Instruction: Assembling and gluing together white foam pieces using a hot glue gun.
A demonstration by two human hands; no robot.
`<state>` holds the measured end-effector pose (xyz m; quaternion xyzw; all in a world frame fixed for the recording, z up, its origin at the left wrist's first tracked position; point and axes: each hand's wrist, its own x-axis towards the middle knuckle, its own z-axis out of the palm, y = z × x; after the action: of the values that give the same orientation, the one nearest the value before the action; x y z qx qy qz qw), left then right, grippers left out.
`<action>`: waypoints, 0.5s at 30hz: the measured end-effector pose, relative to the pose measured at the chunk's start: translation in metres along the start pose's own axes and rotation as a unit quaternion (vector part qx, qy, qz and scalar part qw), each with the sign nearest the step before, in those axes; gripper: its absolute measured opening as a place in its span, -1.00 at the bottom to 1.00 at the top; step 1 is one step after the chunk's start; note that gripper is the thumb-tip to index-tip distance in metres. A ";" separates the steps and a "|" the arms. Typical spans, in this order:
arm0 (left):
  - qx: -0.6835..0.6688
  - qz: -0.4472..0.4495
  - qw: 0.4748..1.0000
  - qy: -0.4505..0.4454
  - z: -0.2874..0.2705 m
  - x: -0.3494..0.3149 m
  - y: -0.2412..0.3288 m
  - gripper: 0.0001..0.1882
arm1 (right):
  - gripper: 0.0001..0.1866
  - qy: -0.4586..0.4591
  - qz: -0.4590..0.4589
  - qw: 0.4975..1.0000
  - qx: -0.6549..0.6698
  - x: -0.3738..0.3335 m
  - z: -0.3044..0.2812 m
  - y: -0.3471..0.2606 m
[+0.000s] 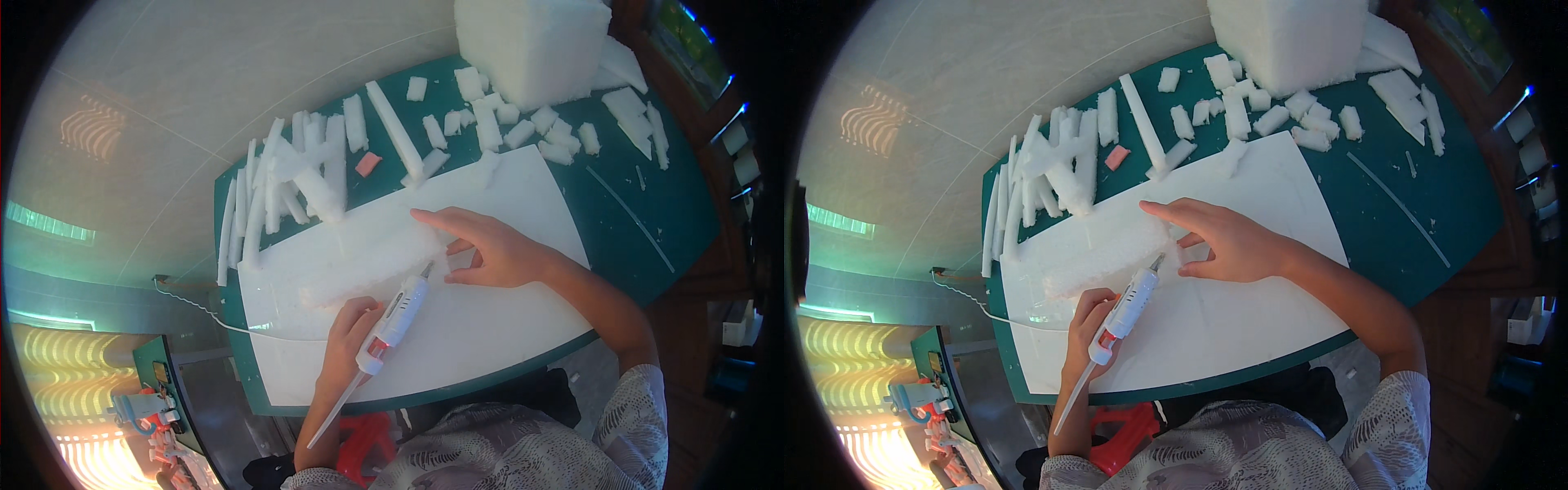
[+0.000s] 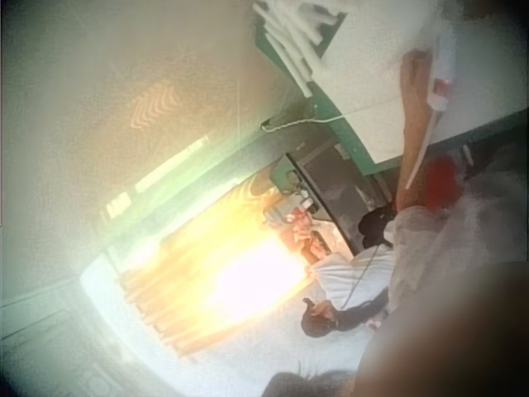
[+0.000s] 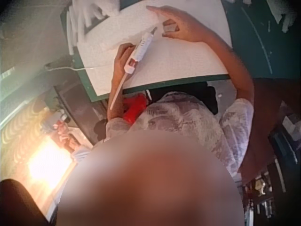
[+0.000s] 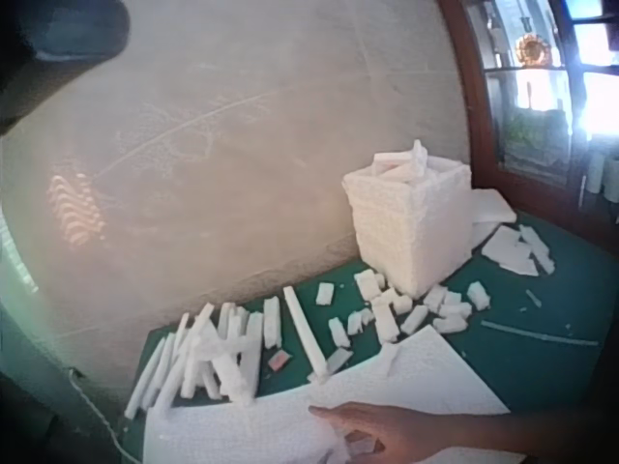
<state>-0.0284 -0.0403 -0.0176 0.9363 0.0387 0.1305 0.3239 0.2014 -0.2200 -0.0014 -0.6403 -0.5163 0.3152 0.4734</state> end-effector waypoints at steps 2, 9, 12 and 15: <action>0.006 0.004 1.000 0.001 0.000 0.000 0.000 -0.64 | -0.06 0.000 0.004 1.000 0.003 0.001 0.001 0.001; 0.005 0.003 1.000 -0.010 -0.001 0.003 0.002 -0.61 | -0.06 -0.002 0.005 1.000 0.010 0.001 0.000 0.000; 0.014 0.012 1.000 -0.013 0.001 0.004 0.000 -0.60 | -0.06 0.003 -0.001 1.000 0.005 0.000 0.001 0.003; 0.007 0.009 1.000 -0.013 0.001 0.005 0.001 -0.60 | -0.06 -0.001 0.007 1.000 0.006 0.000 0.000 0.000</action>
<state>-0.0237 -0.0410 -0.0161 0.9405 0.0272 0.1209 0.3163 0.2012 -0.2195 -0.0016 -0.6406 -0.5101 0.3228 0.4745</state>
